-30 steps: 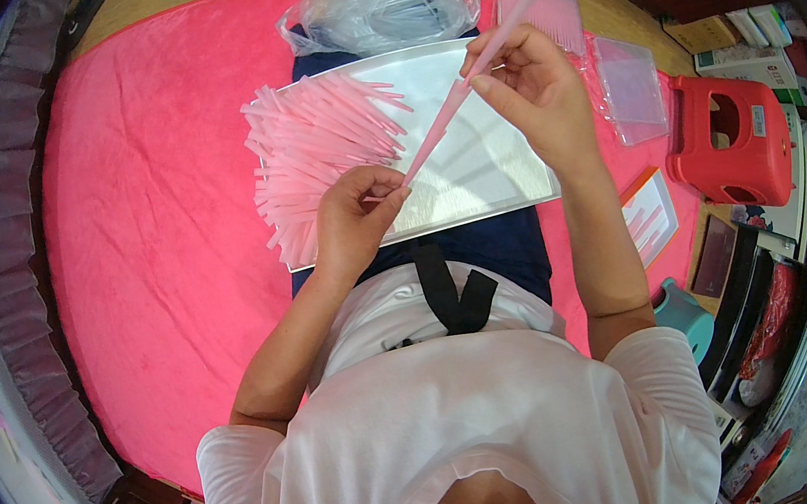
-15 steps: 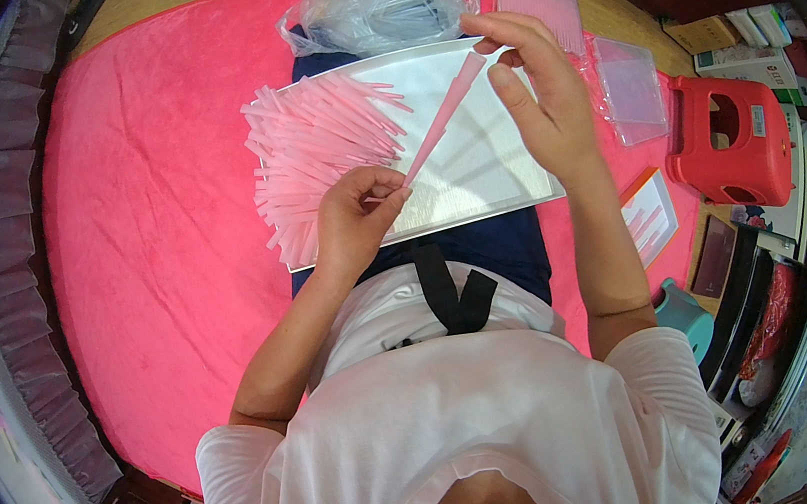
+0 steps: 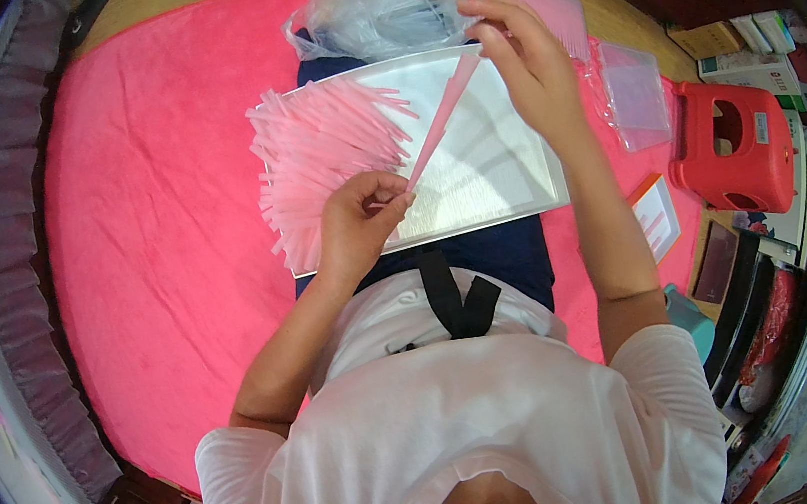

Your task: The person sits on a pink mat and repeatedly picks up pink plastic straws from a white tray. They insert a smaller straw into a larger one and place the assembled pair back into the tray. The person's bare feet are visible on the floor.

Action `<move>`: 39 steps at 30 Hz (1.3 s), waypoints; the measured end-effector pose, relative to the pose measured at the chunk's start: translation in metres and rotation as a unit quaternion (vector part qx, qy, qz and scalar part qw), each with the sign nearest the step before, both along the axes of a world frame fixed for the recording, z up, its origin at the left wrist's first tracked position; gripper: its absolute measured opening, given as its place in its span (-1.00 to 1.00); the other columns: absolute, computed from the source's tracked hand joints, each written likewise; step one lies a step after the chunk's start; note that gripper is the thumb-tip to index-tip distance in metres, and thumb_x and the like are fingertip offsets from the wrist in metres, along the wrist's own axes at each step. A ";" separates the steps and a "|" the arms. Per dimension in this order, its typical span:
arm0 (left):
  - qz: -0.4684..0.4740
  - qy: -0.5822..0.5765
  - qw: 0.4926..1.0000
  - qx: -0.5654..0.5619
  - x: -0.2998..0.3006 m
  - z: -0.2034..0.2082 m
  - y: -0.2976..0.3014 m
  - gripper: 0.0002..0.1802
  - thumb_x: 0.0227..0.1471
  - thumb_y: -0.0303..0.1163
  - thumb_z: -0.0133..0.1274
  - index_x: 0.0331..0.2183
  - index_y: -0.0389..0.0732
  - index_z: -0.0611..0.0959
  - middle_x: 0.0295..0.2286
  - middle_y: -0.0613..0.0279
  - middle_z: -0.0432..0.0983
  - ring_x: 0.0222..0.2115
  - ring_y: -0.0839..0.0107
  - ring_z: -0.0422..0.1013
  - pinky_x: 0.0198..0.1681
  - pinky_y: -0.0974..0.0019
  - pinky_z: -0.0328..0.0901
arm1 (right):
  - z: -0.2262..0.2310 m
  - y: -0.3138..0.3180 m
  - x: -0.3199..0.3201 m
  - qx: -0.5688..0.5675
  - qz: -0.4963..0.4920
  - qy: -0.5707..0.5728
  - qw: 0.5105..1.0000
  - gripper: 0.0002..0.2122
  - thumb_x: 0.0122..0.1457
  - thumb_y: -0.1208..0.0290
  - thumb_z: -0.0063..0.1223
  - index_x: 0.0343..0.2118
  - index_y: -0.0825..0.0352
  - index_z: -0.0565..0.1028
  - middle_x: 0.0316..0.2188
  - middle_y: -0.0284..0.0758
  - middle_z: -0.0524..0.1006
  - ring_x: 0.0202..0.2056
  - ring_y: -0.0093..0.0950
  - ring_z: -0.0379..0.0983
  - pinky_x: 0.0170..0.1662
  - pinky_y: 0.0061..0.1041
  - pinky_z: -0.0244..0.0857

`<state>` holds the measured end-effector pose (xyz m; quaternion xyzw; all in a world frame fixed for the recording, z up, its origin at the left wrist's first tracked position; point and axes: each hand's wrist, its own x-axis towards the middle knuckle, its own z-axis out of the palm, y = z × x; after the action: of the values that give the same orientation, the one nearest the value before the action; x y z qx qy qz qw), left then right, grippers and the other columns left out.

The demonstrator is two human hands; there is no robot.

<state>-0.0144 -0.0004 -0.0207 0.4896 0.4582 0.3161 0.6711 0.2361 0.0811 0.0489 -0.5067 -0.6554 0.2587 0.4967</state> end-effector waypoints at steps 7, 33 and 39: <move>0.008 0.000 0.999 -0.042 -0.001 0.006 0.000 -0.83 0.12 -0.53 0.10 -0.21 -0.35 0.59 -0.36 0.26 0.56 -0.33 0.53 0.47 -0.29 0.48 0.35 | -0.089 0.127 0.016 -0.017 0.021 -0.302 0.953 -0.68 0.16 0.57 -0.06 -0.01 0.33 0.48 -0.10 -0.15 0.52 -0.08 -0.24 0.47 0.00 -0.39 0.33; -0.029 -0.054 0.990 -0.126 -0.003 0.021 0.005 -0.78 0.13 -0.48 0.08 -0.17 -0.35 0.61 -0.28 0.18 0.58 -0.32 0.47 0.49 -0.28 0.42 0.36 | -0.107 0.147 -0.003 -0.056 -0.025 -0.284 0.957 -0.81 0.14 0.48 0.00 -0.18 0.30 0.49 -0.33 -0.17 0.53 -0.37 -0.25 0.51 -0.27 -0.33 0.39; -0.030 -0.020 0.997 -0.072 -0.001 0.020 0.001 -0.81 0.15 -0.49 0.07 -0.18 -0.33 0.61 -0.31 0.23 0.58 -0.34 0.50 0.51 -0.30 0.47 0.37 | -0.037 0.090 0.016 -0.112 0.044 0.107 0.987 -0.46 0.20 0.57 0.02 0.22 0.35 0.13 -0.38 -0.27 0.51 -0.43 -0.56 0.45 -0.39 -0.56 0.36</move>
<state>-0.0151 0.0009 -0.0003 0.4473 0.4513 0.2717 0.7228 0.2517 0.1707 0.0117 -0.4993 -0.5873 0.4049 0.4917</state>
